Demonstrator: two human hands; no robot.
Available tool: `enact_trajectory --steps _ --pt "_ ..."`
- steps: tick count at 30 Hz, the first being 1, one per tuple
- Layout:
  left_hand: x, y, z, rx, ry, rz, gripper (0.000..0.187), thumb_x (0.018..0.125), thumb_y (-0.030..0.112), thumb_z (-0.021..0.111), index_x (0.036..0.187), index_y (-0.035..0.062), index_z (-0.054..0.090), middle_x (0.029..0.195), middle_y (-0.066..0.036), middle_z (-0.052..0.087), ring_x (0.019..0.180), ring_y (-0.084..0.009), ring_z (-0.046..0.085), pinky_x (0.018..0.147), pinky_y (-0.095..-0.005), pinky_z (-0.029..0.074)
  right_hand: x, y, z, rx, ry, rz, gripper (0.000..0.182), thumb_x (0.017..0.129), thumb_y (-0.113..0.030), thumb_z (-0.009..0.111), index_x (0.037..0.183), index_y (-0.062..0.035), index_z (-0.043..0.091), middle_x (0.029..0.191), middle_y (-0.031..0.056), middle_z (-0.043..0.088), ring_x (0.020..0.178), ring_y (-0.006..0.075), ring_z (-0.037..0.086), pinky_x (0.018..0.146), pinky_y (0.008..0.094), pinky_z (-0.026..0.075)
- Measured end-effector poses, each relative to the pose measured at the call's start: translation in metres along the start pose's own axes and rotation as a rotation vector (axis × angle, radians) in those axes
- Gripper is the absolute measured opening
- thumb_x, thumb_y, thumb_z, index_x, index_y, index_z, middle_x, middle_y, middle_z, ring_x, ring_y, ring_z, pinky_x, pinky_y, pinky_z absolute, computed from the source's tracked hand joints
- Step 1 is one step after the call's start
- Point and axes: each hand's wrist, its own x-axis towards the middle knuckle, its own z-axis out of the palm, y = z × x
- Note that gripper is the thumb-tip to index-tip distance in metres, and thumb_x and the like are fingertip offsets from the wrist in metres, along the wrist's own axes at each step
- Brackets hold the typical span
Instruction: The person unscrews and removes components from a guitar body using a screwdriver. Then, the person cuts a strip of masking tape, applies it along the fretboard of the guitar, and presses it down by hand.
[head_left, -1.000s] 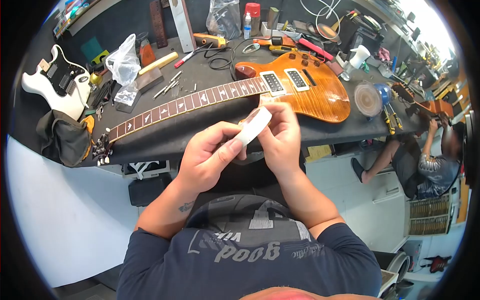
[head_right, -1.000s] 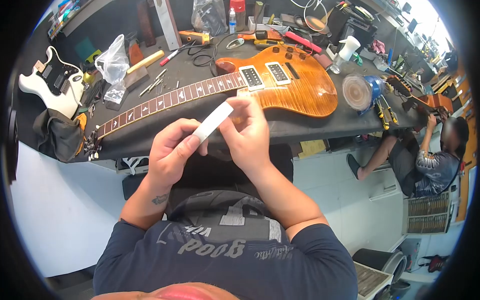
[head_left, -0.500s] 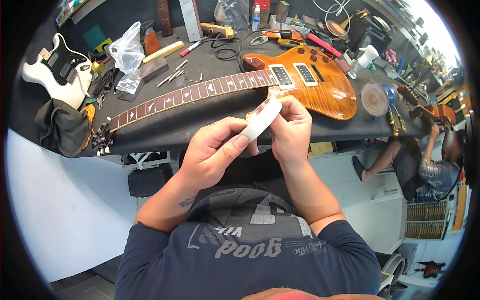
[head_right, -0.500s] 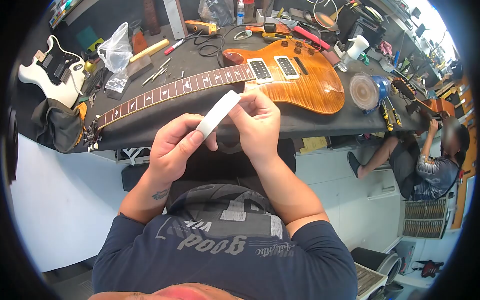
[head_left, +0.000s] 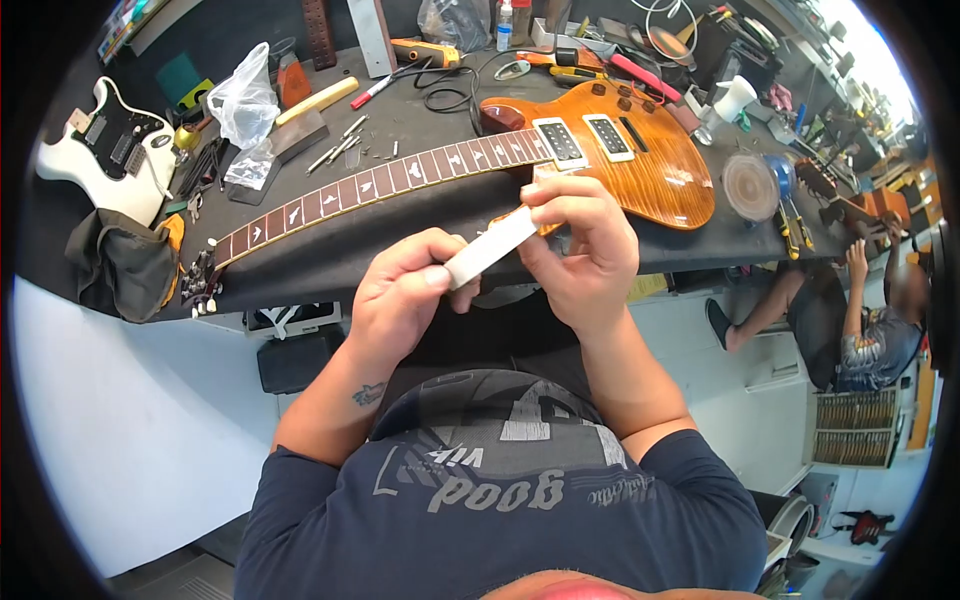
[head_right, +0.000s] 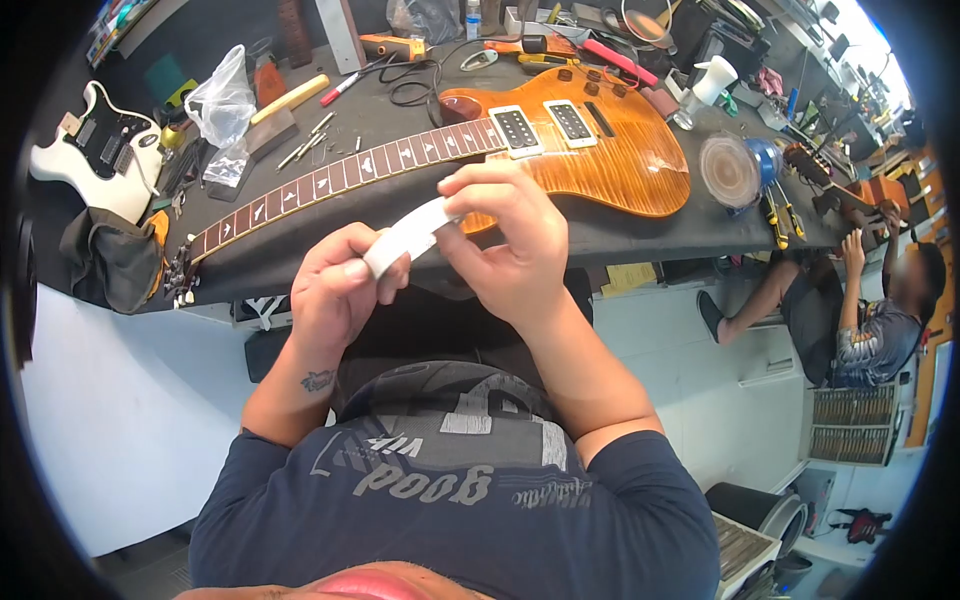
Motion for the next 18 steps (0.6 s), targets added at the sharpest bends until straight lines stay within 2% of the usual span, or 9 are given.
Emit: enact_trajectory --steps 1,5,7,8,11,14,18 --pt "0.001 -0.001 0.003 -0.055 0.035 0.004 0.023 0.104 0.020 0.062 0.107 -0.0023 0.066 0.090 -0.008 0.064 0.076 -0.0129 0.055 0.071 -0.0274 0.045 0.001 -0.002 0.001 0.003 -0.012 -0.011 0.032 0.075 0.008 0.085 0.100 -0.0042 0.069 0.105 0.0124 0.072 0.089 0.0237 0.072 0.076 0.0341 0.059" --pt "0.000 -0.011 -0.010 -0.055 0.032 0.004 0.030 0.105 0.029 0.065 0.097 -0.0006 0.064 0.084 -0.008 0.062 0.072 -0.0110 0.049 0.068 -0.0267 0.042 0.000 -0.007 -0.001 -0.016 -0.086 -0.031 0.033 0.073 0.006 0.088 0.098 -0.0051 0.069 0.104 0.0106 0.072 0.081 0.0198 0.072 0.067 0.0302 0.058" --pt "0.000 -0.012 -0.012 -0.110 0.045 -0.007 0.033 0.105 0.031 0.065 0.094 0.0002 0.064 0.082 -0.008 0.063 0.070 -0.0103 0.048 0.067 -0.0261 0.042 0.000 -0.009 -0.005 -0.014 -0.147 -0.002 0.031 0.076 0.005 0.088 0.099 -0.0040 0.069 0.104 0.0132 0.073 0.088 0.0215 0.073 0.075 0.0323 0.060" --pt "-0.001 -0.012 -0.012 -0.123 0.053 -0.012 0.033 0.105 0.031 0.065 0.093 0.0002 0.064 0.082 -0.008 0.063 0.069 -0.0101 0.047 0.066 -0.0258 0.042 -0.001 -0.010 -0.006 -0.014 -0.178 0.011 0.030 0.077 0.005 0.088 0.099 -0.0035 0.069 0.105 0.0145 0.073 0.092 0.0223 0.074 0.079 0.0333 0.060" --pt "-0.004 -0.013 -0.013 -0.148 0.077 -0.033 0.033 0.105 0.030 0.065 0.092 -0.0002 0.064 0.082 -0.009 0.064 0.066 -0.0093 0.046 0.065 -0.0251 0.042 -0.002 -0.007 -0.002 0.021 -0.127 0.064 0.030 0.076 0.003 0.089 0.097 -0.0038 0.070 0.102 0.0144 0.073 0.089 0.0235 0.074 0.078 0.0335 0.060" --pt "-0.004 -0.010 -0.015 -0.127 0.124 -0.076 0.033 0.104 0.030 0.065 0.093 -0.0017 0.064 0.082 -0.011 0.066 0.063 -0.0084 0.047 0.063 -0.0249 0.043 -0.003 -0.006 -0.002 -0.107 -0.124 0.013 0.032 0.075 0.001 0.090 0.099 -0.0042 0.069 0.102 0.0145 0.073 0.087 0.0242 0.073 0.077 0.0339 0.060" --pt "-0.005 -0.003 -0.016 -0.158 0.099 -0.074 0.031 0.101 0.027 0.066 0.094 -0.0029 0.067 0.081 -0.011 0.066 0.063 -0.0085 0.048 0.061 -0.0249 0.041 -0.003 -0.006 0.003 -0.003 -0.100 0.003 0.033 0.072 0.002 0.090 0.097 -0.0065 0.071 0.097 0.0084 0.069 0.079 0.0211 0.068 0.068 0.0319 0.057"
